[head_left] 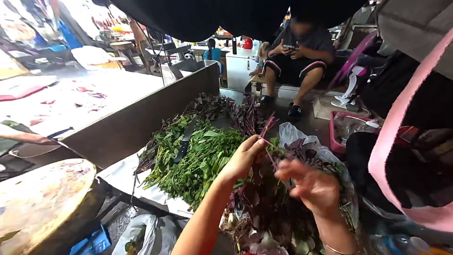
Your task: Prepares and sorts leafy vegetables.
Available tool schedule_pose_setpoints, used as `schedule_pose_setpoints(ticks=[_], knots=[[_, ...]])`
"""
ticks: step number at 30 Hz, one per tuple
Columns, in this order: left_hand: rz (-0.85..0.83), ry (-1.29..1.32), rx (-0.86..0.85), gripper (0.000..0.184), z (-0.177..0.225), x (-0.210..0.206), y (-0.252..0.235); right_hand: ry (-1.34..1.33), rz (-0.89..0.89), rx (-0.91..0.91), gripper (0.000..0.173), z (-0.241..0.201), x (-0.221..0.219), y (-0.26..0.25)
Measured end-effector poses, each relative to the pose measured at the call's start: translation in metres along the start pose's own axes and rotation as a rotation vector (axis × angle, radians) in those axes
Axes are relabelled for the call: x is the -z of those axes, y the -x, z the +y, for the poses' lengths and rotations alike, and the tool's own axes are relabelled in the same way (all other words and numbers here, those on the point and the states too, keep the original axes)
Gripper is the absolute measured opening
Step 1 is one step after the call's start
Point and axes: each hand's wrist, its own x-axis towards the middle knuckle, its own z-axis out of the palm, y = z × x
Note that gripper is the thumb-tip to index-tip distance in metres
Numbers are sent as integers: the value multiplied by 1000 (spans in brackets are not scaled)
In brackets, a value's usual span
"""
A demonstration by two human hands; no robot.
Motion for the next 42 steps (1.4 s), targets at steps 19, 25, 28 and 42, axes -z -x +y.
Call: schedule_pose_setpoints(ticks=[19, 25, 28, 42], knots=[[-48, 49, -38, 25, -14, -13, 0, 216, 80, 128, 23, 4, 0, 1], [-198, -164, -102, 29, -7, -16, 10, -217, 177, -331, 79, 46, 65, -21], [-378, -319, 40, 30, -6, -19, 1, 58, -242, -399, 73, 33, 88, -56], [21, -135, -235, 27, -4, -16, 21, -225, 351, -179, 54, 34, 28, -19]])
